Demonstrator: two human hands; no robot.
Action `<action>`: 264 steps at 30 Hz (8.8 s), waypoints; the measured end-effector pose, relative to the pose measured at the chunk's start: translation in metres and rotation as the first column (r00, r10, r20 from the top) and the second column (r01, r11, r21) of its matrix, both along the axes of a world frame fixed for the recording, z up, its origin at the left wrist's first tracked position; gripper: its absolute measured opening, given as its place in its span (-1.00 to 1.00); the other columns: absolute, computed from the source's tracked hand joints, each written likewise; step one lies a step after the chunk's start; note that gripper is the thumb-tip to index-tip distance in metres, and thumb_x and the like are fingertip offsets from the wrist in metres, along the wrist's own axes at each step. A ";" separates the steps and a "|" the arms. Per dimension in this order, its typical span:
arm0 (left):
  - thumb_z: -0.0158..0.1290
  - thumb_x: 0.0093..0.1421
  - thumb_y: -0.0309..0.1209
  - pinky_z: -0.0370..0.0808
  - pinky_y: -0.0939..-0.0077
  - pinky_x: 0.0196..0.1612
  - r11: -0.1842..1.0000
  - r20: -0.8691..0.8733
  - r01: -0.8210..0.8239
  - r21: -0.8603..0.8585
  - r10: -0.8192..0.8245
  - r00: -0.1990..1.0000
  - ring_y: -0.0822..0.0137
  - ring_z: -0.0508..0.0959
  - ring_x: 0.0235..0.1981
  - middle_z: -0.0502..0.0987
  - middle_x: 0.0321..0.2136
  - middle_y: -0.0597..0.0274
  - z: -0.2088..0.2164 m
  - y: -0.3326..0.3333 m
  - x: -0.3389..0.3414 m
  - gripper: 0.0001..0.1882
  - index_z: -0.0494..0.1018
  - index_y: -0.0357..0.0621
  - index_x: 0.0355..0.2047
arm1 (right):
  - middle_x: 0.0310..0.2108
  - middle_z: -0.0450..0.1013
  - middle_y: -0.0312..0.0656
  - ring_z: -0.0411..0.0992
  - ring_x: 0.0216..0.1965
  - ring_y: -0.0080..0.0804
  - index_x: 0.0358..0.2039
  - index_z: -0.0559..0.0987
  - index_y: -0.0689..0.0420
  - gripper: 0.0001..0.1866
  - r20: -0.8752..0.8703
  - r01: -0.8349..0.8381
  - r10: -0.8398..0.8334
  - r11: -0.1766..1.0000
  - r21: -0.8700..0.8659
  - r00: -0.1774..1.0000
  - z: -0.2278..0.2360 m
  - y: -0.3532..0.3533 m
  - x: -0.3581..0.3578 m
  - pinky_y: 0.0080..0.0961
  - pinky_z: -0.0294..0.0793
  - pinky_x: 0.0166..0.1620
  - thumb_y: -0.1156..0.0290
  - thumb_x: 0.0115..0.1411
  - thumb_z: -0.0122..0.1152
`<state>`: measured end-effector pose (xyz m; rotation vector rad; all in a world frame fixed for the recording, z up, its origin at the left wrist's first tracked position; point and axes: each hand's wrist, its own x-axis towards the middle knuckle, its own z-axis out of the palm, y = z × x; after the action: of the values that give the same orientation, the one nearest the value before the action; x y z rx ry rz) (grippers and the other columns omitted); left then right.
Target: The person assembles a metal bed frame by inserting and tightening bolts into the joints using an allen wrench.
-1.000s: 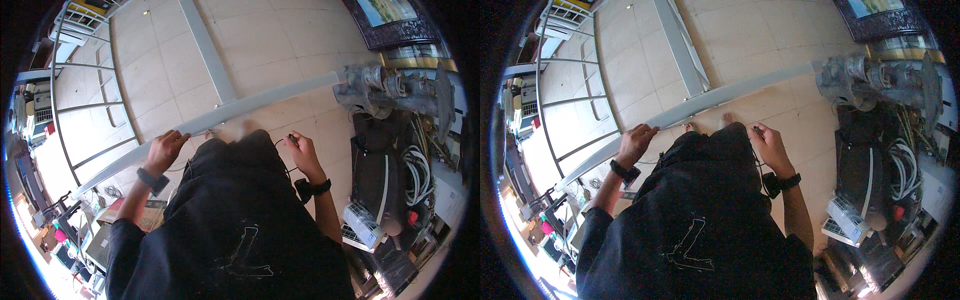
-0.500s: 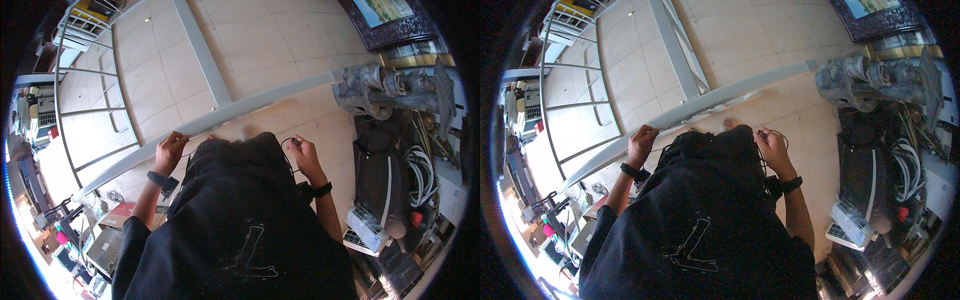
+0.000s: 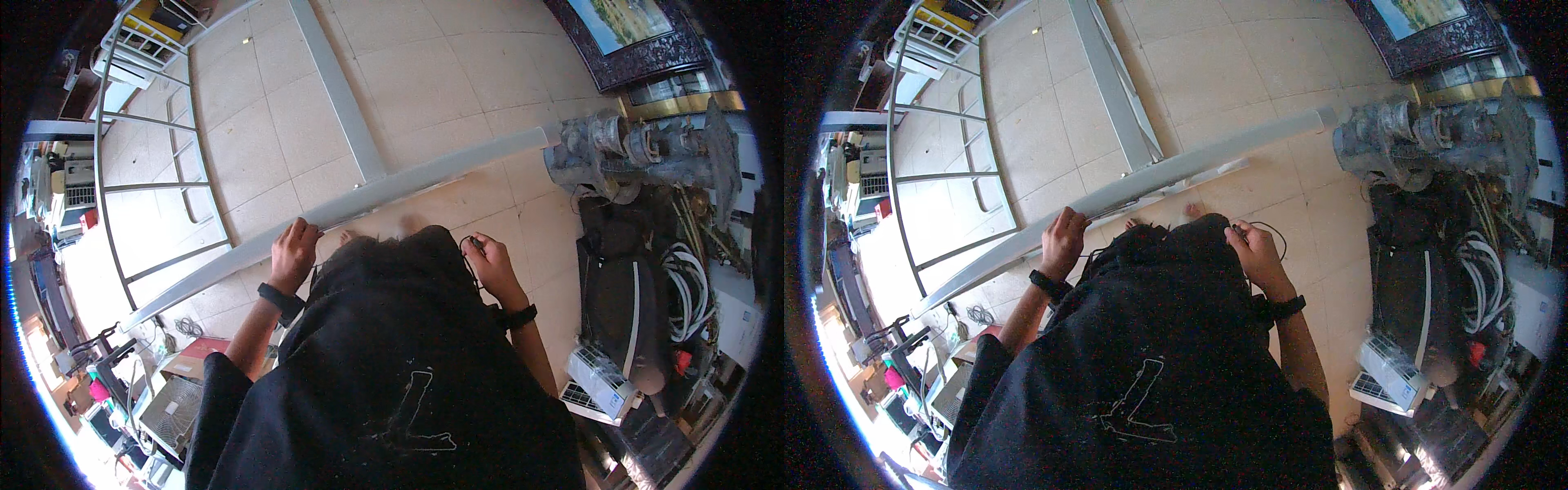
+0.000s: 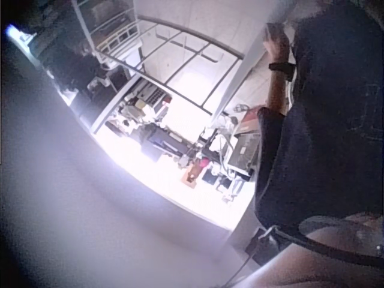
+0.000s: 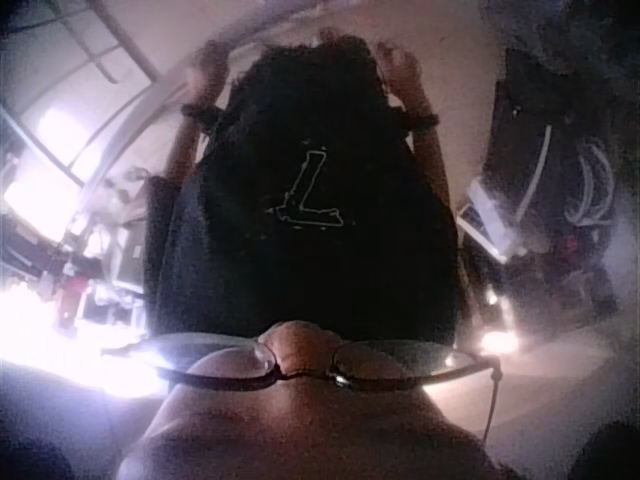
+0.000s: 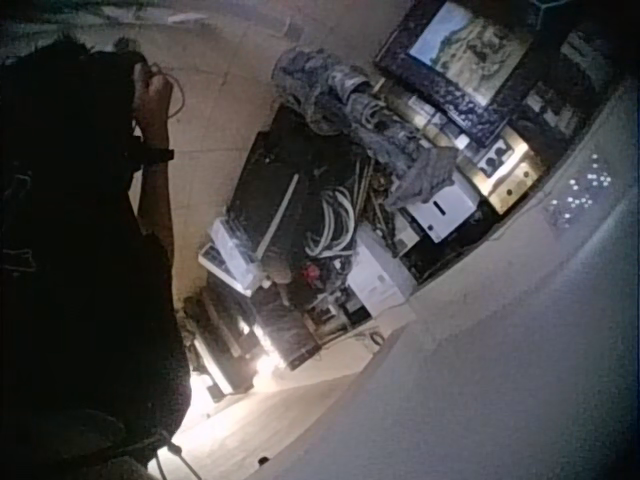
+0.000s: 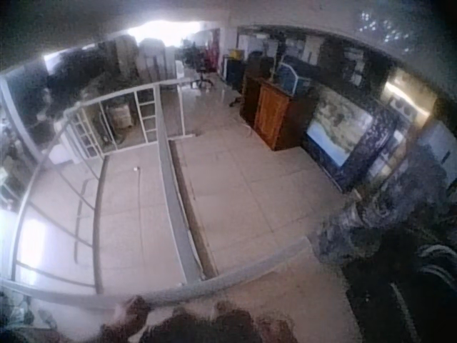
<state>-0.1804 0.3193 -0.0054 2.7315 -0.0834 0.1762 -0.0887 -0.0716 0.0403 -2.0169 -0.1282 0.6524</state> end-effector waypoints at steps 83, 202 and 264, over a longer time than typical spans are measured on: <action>0.18 0.09 -0.41 0.50 0.27 -0.25 0.994 0.125 0.095 0.051 -0.101 0.987 0.15 0.46 -0.30 0.39 -0.41 0.15 -0.010 0.003 0.001 -0.82 0.43 -0.20 -0.38 | -0.43 0.54 0.08 0.58 -0.27 -0.02 -0.44 0.59 0.21 -0.92 0.381 -0.745 0.909 0.370 -0.554 0.169 0.032 0.203 0.151 -0.21 0.62 -0.16 0.52 0.14 0.14; 0.23 0.12 0.05 0.59 0.33 -0.32 0.970 -0.177 0.105 0.217 -0.067 0.982 0.17 0.64 -0.35 0.56 -0.37 0.14 -0.022 -0.009 0.037 -0.37 0.43 -0.26 -0.06 | -0.43 0.53 -0.01 0.57 -0.36 -0.01 -0.32 0.47 0.17 -0.91 0.379 -0.845 0.924 0.244 -0.475 0.054 0.046 0.227 0.156 -0.18 0.58 -0.32 0.52 0.19 0.21; -0.06 0.32 -0.28 0.52 0.26 -0.44 0.903 0.054 0.076 0.423 -0.108 0.993 0.15 0.63 -0.44 0.60 -0.39 0.00 -0.052 -0.021 0.036 -0.65 0.49 -0.35 -0.12 | -0.57 0.52 -0.24 0.52 -0.60 -0.52 -0.45 0.52 0.22 -0.73 -0.644 -0.950 0.702 -0.268 0.158 -0.305 -0.052 0.394 0.163 -0.57 0.51 -0.54 0.37 0.11 0.49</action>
<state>-0.1443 0.2987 -0.0572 3.1430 -0.3053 0.2618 0.0746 0.3222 -0.0114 -1.5325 -1.5901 2.5566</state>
